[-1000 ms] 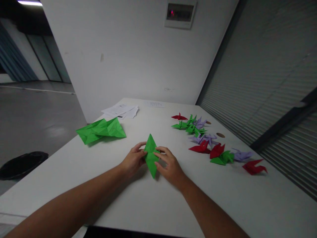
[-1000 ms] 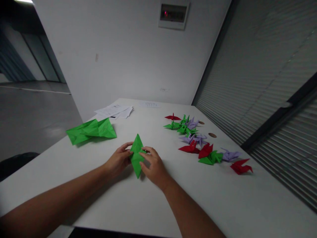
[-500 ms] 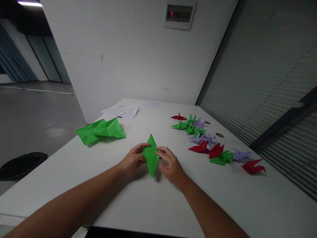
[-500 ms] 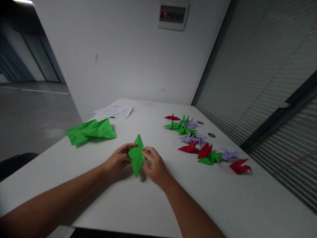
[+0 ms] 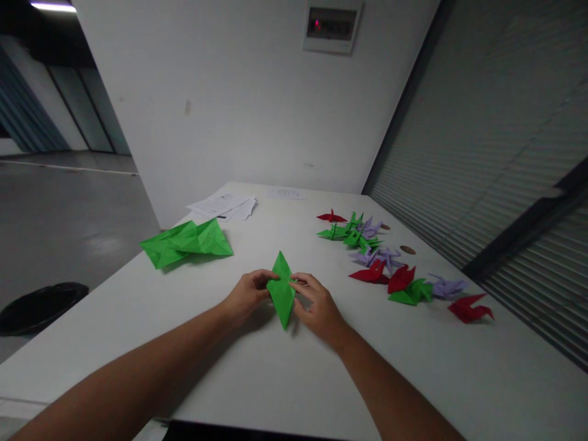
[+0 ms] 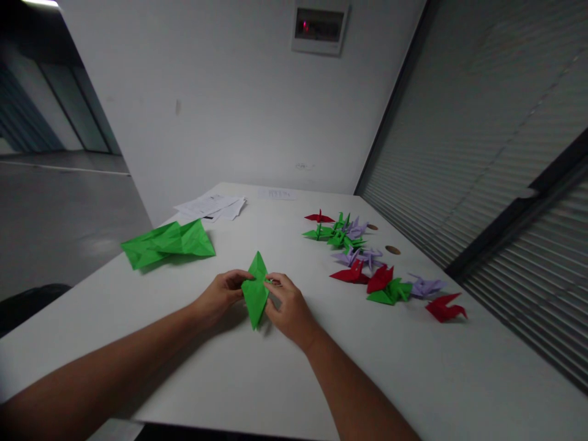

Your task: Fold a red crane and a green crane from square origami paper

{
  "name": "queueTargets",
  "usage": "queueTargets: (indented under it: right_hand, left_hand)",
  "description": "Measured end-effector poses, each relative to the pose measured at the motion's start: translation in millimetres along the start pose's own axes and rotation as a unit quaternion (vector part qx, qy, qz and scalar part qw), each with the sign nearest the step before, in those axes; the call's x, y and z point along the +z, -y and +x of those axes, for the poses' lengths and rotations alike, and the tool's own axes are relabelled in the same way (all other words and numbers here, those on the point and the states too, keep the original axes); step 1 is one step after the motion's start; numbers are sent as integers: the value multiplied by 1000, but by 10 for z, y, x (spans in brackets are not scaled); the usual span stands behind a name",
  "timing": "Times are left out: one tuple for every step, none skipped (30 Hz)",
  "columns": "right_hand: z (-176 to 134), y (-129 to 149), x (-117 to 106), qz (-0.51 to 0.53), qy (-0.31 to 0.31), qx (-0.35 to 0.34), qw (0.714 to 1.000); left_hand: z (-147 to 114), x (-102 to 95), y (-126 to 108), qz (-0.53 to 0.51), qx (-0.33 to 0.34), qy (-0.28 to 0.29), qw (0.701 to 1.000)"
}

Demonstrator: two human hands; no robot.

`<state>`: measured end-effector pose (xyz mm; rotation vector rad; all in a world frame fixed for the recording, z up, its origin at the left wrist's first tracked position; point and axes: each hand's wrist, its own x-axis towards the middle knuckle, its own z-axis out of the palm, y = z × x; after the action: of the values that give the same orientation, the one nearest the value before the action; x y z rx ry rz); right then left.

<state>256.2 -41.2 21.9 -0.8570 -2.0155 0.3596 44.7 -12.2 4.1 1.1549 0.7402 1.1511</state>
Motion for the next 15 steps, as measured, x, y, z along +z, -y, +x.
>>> queueTargets:
  right_hand:
    - [-3,-12,0,-3,6,5,1000]
    - [-6,-25,1,-7,13,10,1000]
    - [-9,-39,2,-12,21,15,1000]
    - [-11,-52,4,-17,30,21,999]
    - [-12,-61,5,-24,41,27,999]
    - [-12,-66,5,-29,55,35,997]
    - [-12,-66,5,-34,72,43,996]
    - [-11,-62,4,-39,93,54,993]
    - [-10,-55,2,-44,115,63,990]
    - [-9,-47,0,-52,134,70,987]
    - [-10,-38,-3,-63,150,74,984]
    - [-13,-30,-7,-76,160,75,981]
    - [-16,-24,-12,-89,165,75,979]
    - [-19,-19,-18,-99,167,73,978]
    - [-23,-15,-25,-104,170,70,977]
  left_hand:
    - [14,-16,23,27,-1,-1,1000]
    - [28,-35,46,62,-1,-2,998]
    - [40,-55,66,102,-1,-4,995]
    - [49,-76,80,148,-2,-4,989]
    - [53,-97,86,202,1,-5,979]
    - [54,-116,84,261,11,-3,965]
    - [50,-131,74,327,32,0,944]
    - [43,-142,57,393,64,8,917]
    - [35,-148,38,451,97,25,887]
    - [25,-149,18,496,123,42,859]
    - [16,-146,1,529,142,59,834]
    - [8,-141,-12,553,155,76,815]
    - [0,-133,-21,569,164,88,801]
    - [-6,-125,-27,578,169,99,792]
    - [-11,-118,-31,585,172,108,786]
